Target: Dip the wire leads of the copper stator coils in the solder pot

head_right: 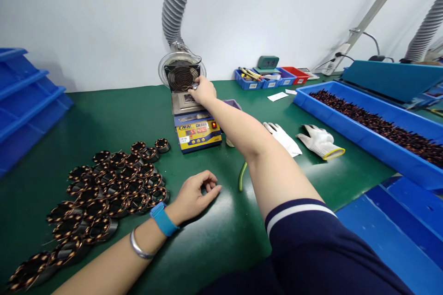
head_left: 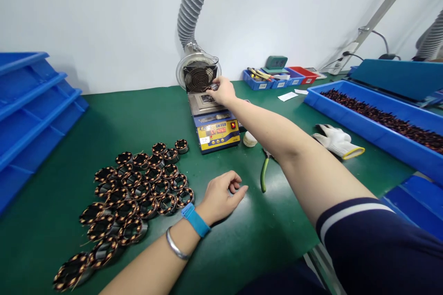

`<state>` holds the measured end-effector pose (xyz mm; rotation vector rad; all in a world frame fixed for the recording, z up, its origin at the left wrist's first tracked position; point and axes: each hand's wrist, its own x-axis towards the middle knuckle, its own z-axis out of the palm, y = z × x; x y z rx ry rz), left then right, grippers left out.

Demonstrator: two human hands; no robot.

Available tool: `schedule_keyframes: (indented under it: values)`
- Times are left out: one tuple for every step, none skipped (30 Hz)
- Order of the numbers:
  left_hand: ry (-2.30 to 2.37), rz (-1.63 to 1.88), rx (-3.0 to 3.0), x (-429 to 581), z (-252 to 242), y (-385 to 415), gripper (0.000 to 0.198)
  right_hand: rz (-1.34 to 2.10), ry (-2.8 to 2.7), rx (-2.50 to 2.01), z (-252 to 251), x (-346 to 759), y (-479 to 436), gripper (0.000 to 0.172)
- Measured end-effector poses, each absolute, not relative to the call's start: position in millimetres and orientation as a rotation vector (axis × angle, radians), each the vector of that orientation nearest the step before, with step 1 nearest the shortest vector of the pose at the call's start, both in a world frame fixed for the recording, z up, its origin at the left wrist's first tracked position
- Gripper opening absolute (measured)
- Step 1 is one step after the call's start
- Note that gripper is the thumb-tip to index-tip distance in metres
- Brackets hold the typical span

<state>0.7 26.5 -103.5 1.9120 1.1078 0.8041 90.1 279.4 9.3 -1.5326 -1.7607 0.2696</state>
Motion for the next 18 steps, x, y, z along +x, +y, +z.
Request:
schedule_keyframes:
  values:
    - [1.107, 0.807, 1.913, 0.7, -103.9, 26.6, 0.017, 0.272, -1.756, -1.538, 9.6, 90.1, 278.5, 0.038]
    - [1.107, 0.809, 1.914, 0.6, -104.3, 26.7, 0.017, 0.280, -1.746, -1.535, 10.8, 90.4, 278.3, 0.038]
    - [1.106, 0.814, 1.915, 0.4, -104.7, 26.7, 0.017, 0.293, -1.727, -1.525, 12.9, 91.2, 278.7, 0.038]
    - [1.107, 0.821, 1.915, 0.3, -105.0, 26.6, 0.018, 0.318, -1.702, -1.506, 16.0, 92.4, 279.2, 0.037]
    - [1.106, 0.828, 1.915, 0.2, -105.3, 26.5, 0.018, 0.356, -1.670, -1.478, 19.7, 94.3, 279.3, 0.036]
    - [1.104, 0.833, 1.915, 0.0, -105.4, 26.4, 0.019, 0.410, -1.632, -1.441, 24.0, 97.0, 278.5, 0.034]
    - [1.101, 0.839, 1.918, 0.0, -105.3, 26.5, 0.019, 0.482, -1.589, -1.398, 28.4, 100.6, 276.3, 0.031]
    - [1.098, 0.843, 1.920, 0.0, -105.1, 26.8, 0.019, 0.567, -1.550, -1.348, 32.8, 105.5, 272.0, 0.027]
    - [1.095, 0.844, 1.924, 0.1, -104.7, 27.3, 0.020, 0.660, -1.519, -1.295, 36.8, 111.7, 265.4, 0.024]
    - [1.092, 0.842, 1.928, 0.2, -104.1, 28.1, 0.020, 0.751, -1.496, -1.243, 40.3, 119.5, 256.1, 0.021]
    - [1.090, 0.841, 1.934, 0.3, -103.2, 29.2, 0.021, 0.829, -1.482, -1.202, 43.1, 129.1, 244.0, 0.020]
    - [1.090, 0.839, 1.940, 0.3, -102.1, 30.3, 0.022, 0.885, -1.479, -1.173, 45.0, 140.5, 229.2, 0.020]
    - [1.090, 0.836, 1.947, 0.0, -100.7, 31.2, 0.023, 0.914, -1.480, -1.162, 46.2, 153.7, 211.8, 0.020]
    - [1.091, 0.832, 1.957, -0.8, -99.1, 31.7, 0.024, 0.915, -1.480, -1.170, 46.7, 168.7, 192.0, 0.020]
    - [1.093, 0.830, 1.967, -2.1, -97.3, 31.8, 0.025, 0.899, -1.474, -1.198, 46.5, 185.3, 170.2, 0.020]
    - [1.098, 0.826, 1.980, -4.0, -95.7, 31.5, 0.027, 0.876, -1.466, -1.239, 45.7, 203.0, 146.9, 0.020]
    - [1.115, 0.818, 1.995, -6.5, -94.5, 31.1, 0.029, 0.857, -1.455, -1.289, 44.3, 221.7, 122.7, 0.020]
    - [1.133, 0.809, 2.013, -9.2, -93.9, 30.8, 0.031, 0.844, -1.436, -1.347, 42.2, 241.1, 97.9, 0.020]
